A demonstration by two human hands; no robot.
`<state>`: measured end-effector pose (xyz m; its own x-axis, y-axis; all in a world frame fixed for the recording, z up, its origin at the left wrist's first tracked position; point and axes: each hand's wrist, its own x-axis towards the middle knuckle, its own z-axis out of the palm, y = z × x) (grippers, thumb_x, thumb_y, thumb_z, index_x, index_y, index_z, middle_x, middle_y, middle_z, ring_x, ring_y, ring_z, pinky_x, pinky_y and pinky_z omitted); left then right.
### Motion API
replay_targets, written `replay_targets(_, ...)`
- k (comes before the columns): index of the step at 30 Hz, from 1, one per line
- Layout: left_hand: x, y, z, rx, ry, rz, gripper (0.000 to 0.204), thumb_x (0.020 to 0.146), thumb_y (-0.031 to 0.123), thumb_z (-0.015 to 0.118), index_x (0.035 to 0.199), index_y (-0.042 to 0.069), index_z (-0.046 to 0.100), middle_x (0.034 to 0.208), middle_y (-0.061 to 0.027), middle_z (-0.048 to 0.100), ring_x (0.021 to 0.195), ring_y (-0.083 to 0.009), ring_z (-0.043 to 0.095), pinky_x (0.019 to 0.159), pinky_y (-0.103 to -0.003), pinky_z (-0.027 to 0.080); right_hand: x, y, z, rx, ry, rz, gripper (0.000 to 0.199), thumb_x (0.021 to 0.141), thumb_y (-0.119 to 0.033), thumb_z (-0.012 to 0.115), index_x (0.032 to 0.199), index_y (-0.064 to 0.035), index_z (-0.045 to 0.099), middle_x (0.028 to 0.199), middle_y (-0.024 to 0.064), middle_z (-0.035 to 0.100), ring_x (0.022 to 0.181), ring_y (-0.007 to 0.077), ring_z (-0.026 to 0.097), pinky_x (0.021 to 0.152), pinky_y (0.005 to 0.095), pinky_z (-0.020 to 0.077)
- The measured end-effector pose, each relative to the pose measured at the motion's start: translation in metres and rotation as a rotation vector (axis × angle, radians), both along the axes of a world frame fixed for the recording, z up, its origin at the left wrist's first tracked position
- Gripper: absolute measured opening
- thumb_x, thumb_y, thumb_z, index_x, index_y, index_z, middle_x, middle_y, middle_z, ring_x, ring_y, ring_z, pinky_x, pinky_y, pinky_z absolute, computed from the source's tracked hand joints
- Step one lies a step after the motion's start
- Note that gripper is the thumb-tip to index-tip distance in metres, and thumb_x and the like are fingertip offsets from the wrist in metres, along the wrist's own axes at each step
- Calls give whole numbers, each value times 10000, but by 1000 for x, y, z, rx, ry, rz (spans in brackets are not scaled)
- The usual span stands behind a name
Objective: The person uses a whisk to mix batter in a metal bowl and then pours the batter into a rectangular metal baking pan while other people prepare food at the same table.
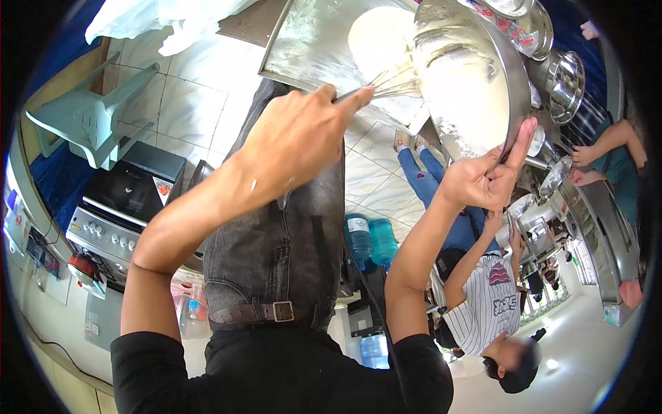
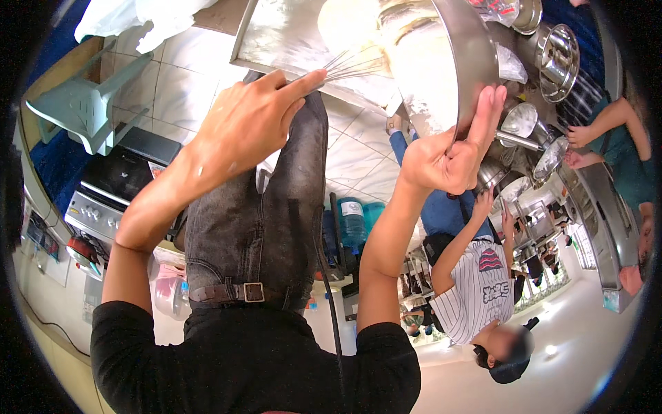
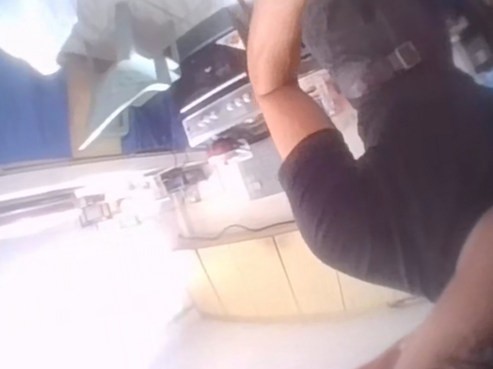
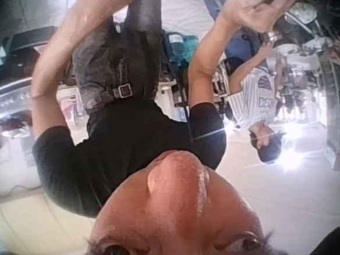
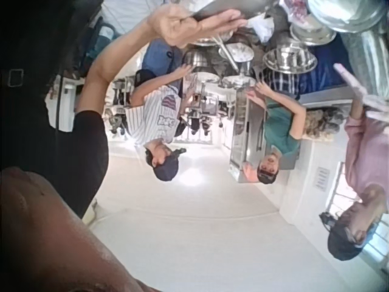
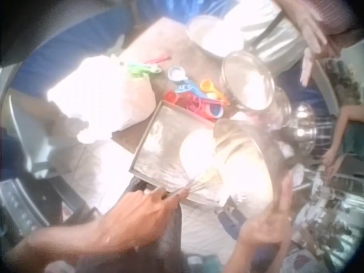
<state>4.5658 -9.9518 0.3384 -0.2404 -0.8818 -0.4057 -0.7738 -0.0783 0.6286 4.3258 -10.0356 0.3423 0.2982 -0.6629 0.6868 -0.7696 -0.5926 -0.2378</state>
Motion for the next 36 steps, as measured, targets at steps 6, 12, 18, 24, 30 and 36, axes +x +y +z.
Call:
replay_targets(6, -3, -33, 4, -186, 51, 70, 511, 979, 113, 627, 1475, 221, 571, 916, -162, 662, 665, -385, 669, 601, -471, 560, 7, 7, 8, 20, -45, 11, 377, 969, 84, 425, 653, -23, 251, 1184, 362, 695, 1173, 564, 650, 944, 622, 592)
replay_targets(12, -3, -7, -21, -79, 36, 3, 494, 985, 106, 618, 1464, 220, 581, 908, -164, 678, 715, -388, 689, 631, -477, 563, -2, 5, 6, 28, -41, 44, 388, 957, 111, 427, 651, -22, 228, 1190, 375, 683, 1174, 601, 626, 942, 626, 602)
replay_targets(18, -15, -26, 7, -256, 281, 249, 454, 979, 109, 646, 1427, 182, 620, 881, -162, 690, 741, -375, 690, 646, -484, 543, 1, 20, 10, 104, -176, 15, 455, 1022, 54, 487, 657, -37, 231, 1261, 391, 649, 1227, 578, 610, 988, 618, 566)
replay_targets(24, -42, 3, -13, -103, 284, 113, 493, 974, 112, 632, 1460, 171, 577, 895, -175, 687, 732, -400, 690, 653, -505, 567, 5, 21, 16, 103, -283, -131, 492, 1047, 8, 544, 659, -42, 246, 1277, 420, 623, 1237, 564, 613, 1031, 601, 531)
replay_targets(30, -9, -12, 35, -100, 223, 122, 503, 971, 120, 630, 1468, 175, 572, 892, -171, 679, 719, -384, 702, 632, -464, 577, 1, 28, 8, 121, -330, -42, 459, 1018, 53, 531, 664, -22, 249, 1246, 409, 642, 1215, 604, 601, 1019, 671, 530)
replay_targets(36, -28, -1, -10, -87, 131, 68, 540, 976, 121, 614, 1506, 169, 527, 953, -177, 681, 713, -390, 696, 635, -467, 576, 5, 20, 15, 59, -206, -34, 445, 1029, 35, 530, 675, -22, 266, 1241, 385, 660, 1213, 598, 607, 1018, 664, 532)
